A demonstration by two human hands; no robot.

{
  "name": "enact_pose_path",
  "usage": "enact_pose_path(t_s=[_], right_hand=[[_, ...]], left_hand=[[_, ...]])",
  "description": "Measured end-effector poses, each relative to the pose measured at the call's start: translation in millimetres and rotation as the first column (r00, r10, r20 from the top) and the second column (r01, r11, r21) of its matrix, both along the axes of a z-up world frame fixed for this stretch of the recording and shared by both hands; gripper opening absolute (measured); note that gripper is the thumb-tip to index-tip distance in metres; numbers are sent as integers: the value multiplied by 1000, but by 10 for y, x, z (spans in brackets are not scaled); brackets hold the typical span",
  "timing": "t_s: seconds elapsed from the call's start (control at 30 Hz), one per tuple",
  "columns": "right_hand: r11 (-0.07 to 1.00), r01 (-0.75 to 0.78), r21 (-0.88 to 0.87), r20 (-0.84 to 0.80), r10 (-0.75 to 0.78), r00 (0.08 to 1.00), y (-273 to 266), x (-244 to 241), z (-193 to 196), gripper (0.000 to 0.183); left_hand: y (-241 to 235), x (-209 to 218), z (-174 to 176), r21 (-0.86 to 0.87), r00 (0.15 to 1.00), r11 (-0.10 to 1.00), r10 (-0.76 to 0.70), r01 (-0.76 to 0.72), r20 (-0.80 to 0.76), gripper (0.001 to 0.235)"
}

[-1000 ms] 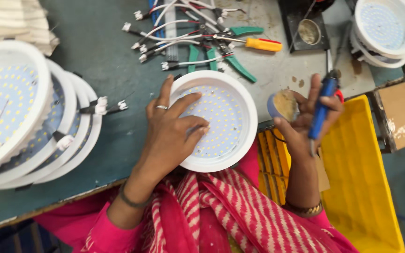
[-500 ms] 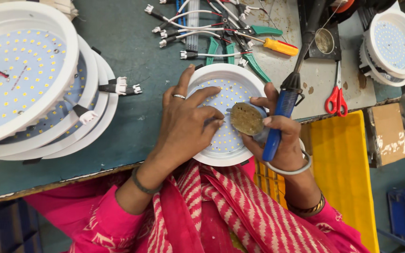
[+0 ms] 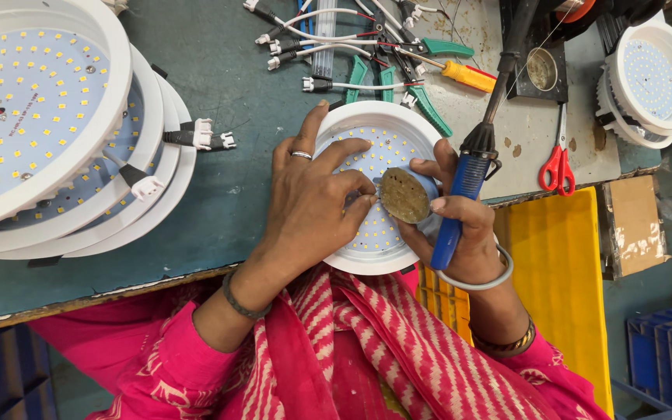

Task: The person assembles LED light fixtures by screwing in screws, attaching wires, and soldering connections. They handle multiple LED panels, using a screwdriver and soldering iron to secure components and complete the assembly.

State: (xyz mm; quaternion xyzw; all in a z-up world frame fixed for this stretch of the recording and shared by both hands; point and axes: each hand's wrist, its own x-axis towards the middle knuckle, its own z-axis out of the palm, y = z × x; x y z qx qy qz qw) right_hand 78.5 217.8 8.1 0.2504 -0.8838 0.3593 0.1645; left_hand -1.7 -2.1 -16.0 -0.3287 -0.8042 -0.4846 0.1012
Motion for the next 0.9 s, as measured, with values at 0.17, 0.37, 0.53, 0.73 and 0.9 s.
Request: enact_pose_path(t_s=[0.17,0.37,0.53,0.73,0.9], right_hand=[[997,73,5,-45,-73,996,75,-1,6,76],[958,210,-196,-186,-246,951,333,104,28,83],[884,383,-268,-231,-445,865,584,258,-30,83],[818,510,-267,-225,-567,792,959,228,-330,83],[757,516,-402,-43,-578,815,1143,202,-627,77]], left_hand=[[-2,7,-7,-7,1000,1000,-3,3,1,5],[12,17,-6,2,1000,1000,20,-20,-9,7],[25,20,0,-5,999,999,42,-42,5,7],[36,18,-4,-24,998,998,57,-57,7,8],[56,12,16,-28,998,997,66,-65,18,11]])
